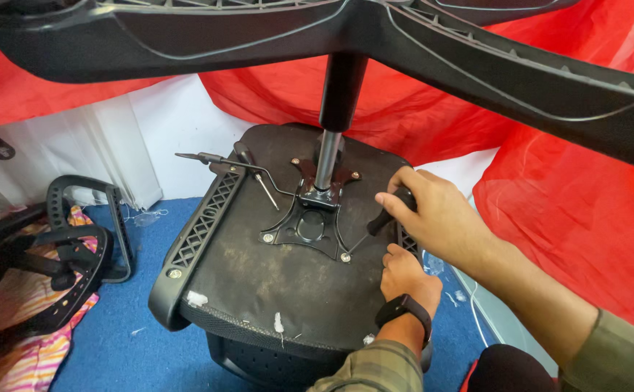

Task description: The person uses a screwdriver to tighten screws on the underside of an office chair base, securing the metal mounting plate to the seat. The person works methodically on each screw while the chair remains upside down.

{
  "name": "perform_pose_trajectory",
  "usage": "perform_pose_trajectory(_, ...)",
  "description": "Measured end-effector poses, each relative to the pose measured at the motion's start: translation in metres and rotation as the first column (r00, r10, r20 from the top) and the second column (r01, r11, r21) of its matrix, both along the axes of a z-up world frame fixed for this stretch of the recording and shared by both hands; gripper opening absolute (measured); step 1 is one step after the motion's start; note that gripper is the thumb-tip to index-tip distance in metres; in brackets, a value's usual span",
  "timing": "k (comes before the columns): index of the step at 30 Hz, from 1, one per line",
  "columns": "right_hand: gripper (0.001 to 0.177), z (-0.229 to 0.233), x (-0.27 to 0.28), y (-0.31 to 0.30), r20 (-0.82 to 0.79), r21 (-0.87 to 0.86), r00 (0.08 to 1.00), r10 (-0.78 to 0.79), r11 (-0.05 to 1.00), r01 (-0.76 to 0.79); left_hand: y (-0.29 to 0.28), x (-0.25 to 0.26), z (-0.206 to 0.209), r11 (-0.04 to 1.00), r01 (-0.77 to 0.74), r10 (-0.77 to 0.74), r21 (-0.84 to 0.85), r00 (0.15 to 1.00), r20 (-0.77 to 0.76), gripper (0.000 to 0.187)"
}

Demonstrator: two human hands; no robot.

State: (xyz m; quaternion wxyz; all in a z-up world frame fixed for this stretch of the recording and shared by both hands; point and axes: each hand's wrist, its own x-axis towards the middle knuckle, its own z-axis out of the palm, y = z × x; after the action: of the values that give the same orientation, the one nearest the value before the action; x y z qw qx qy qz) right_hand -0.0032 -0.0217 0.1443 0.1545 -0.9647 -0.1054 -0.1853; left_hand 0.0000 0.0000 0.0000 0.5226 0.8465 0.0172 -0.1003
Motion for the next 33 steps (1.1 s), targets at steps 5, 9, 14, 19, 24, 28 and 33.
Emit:
perform_pose_trajectory(5,0.046,0.016,-0.01,0.019,-0.118,-0.144,0.983,-0.138,0.982,0.121,-0.003,0.003,-0.002,1.0,-0.019,0.019,0.01,0.999,0.033,0.058)
perform_pose_trajectory(9,0.048,0.021,-0.005,0.023,-0.133,-0.236,0.979,-0.155,0.964,0.121,-0.004,0.004,-0.004,1.0,-0.02,0.02,-0.002,0.998,0.057,0.058)
perform_pose_trajectory(14,0.037,0.014,0.002,0.015,-0.112,-0.139,0.992,0.065,0.987,-0.08,-0.003,0.003,-0.003,0.999,-0.034,0.035,-0.004,0.996,0.077,0.057)
perform_pose_trajectory(19,0.031,0.011,0.014,-0.001,-0.152,-0.032,0.962,0.228,0.971,-0.235,-0.003,0.005,0.003,0.999,-0.036,0.035,0.027,0.999,0.007,0.058)
perform_pose_trajectory(24,0.034,0.014,0.008,-0.004,-0.192,0.077,0.844,0.501,0.865,-0.496,-0.003,0.005,-0.001,0.999,-0.032,0.032,0.013,0.999,0.028,0.057)
perform_pose_trajectory(28,0.047,0.018,-0.004,0.018,-0.236,-0.064,0.93,0.281,0.951,-0.303,-0.008,0.008,-0.005,0.998,-0.062,0.063,-0.034,0.997,0.052,0.065)
perform_pose_trajectory(33,0.045,0.025,-0.005,0.04,-0.326,-0.367,0.924,-0.201,0.927,0.072,-0.001,0.011,-0.009,1.0,-0.004,0.007,-0.026,0.996,0.091,0.069)
